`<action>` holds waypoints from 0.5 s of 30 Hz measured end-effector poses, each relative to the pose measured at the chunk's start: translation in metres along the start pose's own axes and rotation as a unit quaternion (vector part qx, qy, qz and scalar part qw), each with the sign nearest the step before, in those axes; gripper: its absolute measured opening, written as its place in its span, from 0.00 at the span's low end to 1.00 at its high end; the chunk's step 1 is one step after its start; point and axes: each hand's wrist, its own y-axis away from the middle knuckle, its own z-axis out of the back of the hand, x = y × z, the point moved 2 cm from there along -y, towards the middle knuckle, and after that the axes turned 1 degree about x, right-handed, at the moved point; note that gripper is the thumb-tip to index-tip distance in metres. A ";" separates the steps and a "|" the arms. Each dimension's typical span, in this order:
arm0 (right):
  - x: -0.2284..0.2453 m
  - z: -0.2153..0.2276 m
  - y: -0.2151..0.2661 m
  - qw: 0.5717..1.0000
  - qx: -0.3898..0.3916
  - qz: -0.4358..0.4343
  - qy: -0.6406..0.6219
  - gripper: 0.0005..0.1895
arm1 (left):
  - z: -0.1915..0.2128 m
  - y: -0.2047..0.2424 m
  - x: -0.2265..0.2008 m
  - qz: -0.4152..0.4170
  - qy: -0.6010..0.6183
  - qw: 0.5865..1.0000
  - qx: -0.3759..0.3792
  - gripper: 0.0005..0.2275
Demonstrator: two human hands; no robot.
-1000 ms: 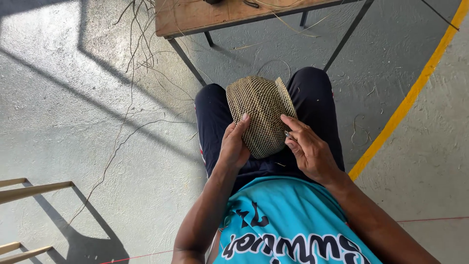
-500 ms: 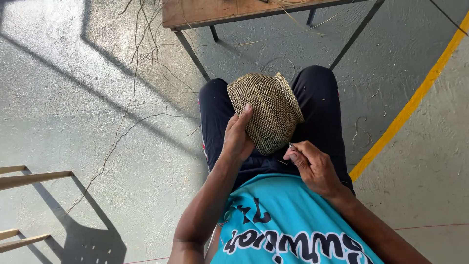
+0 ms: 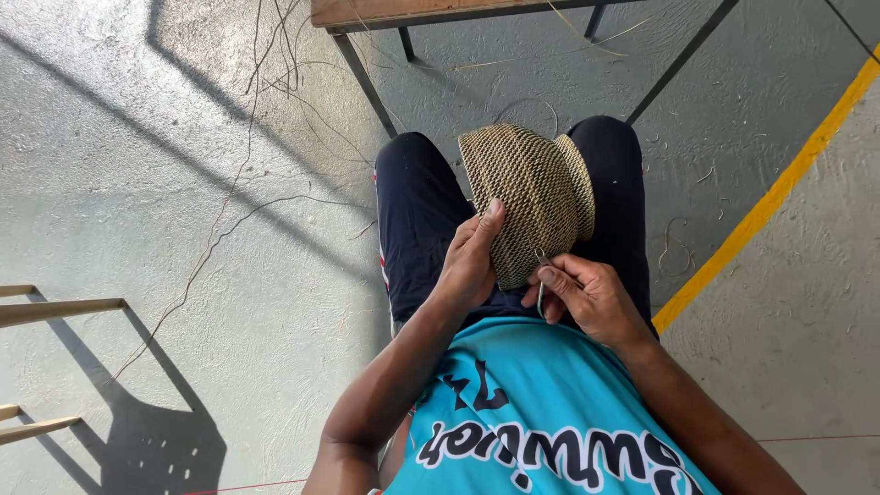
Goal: The recorder is weaving or repairing a basket or hat using natural fibers and a hook needle.
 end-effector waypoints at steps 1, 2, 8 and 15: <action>-0.002 0.000 0.000 1.000 -0.005 -0.009 0.003 0.17 | 0.004 0.000 0.003 -0.001 0.007 1.000 0.014 0.18; -0.002 0.000 0.001 1.000 -0.004 -0.009 0.005 0.17 | 0.003 0.000 0.003 -0.002 0.008 1.000 0.014 0.18; -0.005 0.001 0.002 0.999 -0.005 -0.010 0.038 0.16 | 0.004 -0.001 0.006 0.003 0.017 1.000 0.019 0.17; -0.011 0.009 0.005 0.998 0.007 -0.012 -0.057 0.18 | 0.002 -0.002 0.003 0.003 0.004 1.000 -0.003 0.17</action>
